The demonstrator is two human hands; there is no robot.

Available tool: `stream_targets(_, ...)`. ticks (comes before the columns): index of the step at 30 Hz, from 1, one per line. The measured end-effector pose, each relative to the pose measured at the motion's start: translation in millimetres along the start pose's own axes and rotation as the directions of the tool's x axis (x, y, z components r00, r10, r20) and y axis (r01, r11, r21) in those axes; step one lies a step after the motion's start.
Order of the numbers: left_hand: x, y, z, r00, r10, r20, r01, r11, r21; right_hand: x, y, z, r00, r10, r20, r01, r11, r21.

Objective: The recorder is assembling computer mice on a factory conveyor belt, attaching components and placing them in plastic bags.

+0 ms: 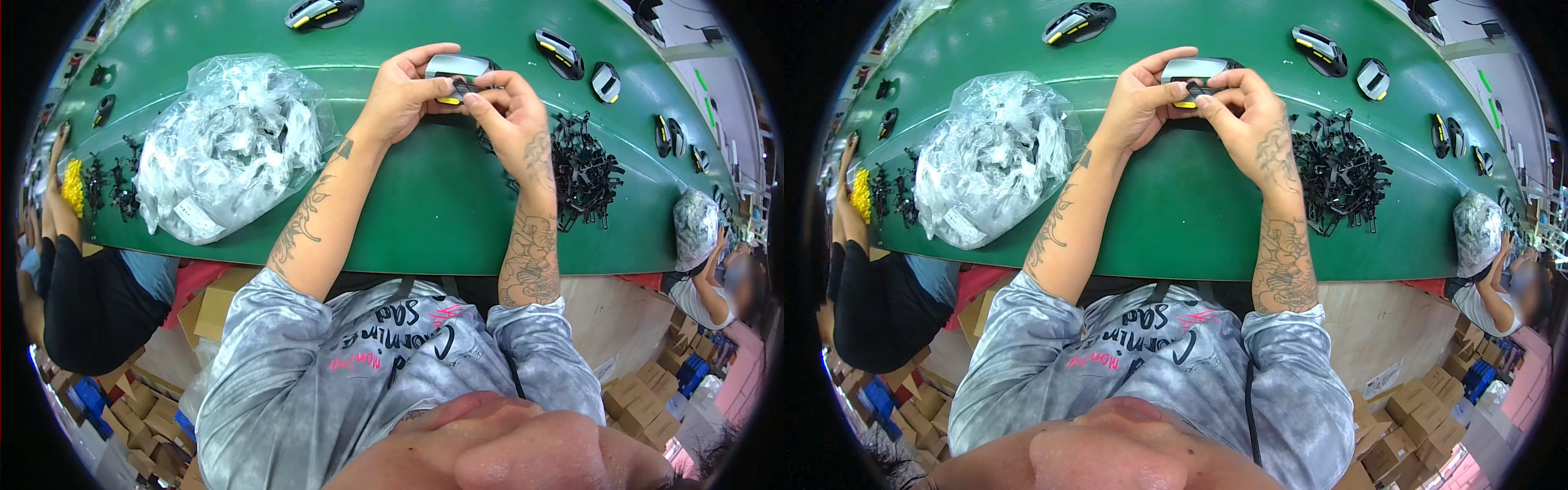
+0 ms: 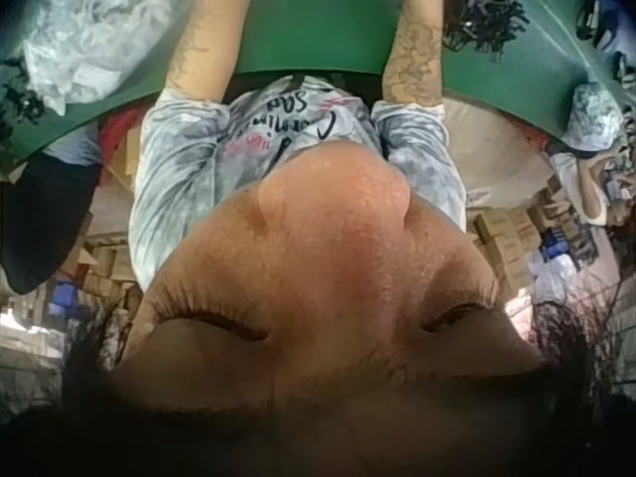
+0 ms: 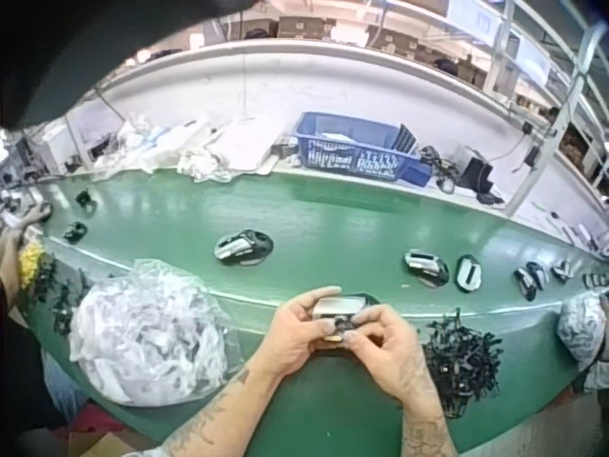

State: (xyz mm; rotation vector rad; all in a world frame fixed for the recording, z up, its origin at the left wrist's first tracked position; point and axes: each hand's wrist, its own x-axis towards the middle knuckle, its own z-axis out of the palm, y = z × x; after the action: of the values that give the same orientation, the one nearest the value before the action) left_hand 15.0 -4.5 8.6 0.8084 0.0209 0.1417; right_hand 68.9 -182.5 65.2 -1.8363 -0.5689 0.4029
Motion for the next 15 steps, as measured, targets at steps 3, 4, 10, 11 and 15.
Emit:
stream_targets(3, 2.3, 4.3, -3.1, 0.999, -0.014, 0.044, 0.012, 0.999, 0.037, 8.9, 8.1, 3.2, 0.998, -0.052, -0.029, 0.050, 0.998, -0.046)
stream_targets(4, 2.2, 4.2, -3.0, 0.998, -0.022, 0.067, 0.019, 0.999, 0.046, 9.2, 9.5, 3.4, 0.995, -0.083, -0.049, 0.082, 0.996, -0.031)
stream_targets(10, 1.4, 3.8, 0.5, 0.996, -0.017, 0.091, 0.005, 0.991, 0.132, 8.1, 4.3, 11.2, 0.937, -0.311, -0.157, 0.274, 0.937, -0.217)
stream_targets(11, 1.0, 5.0, 1.2, 0.993, -0.009, 0.120, -0.011, 0.987, 0.159, 7.1, 3.7, 11.9, 0.930, -0.312, -0.193, 0.262, 0.933, -0.245)
stream_targets(15, -2.6, 5.0, 0.7, 0.977, -0.038, 0.208, -0.003, 0.981, 0.195, 8.1, 6.2, 7.5, 0.891, -0.418, -0.178, 0.338, 0.872, -0.353)
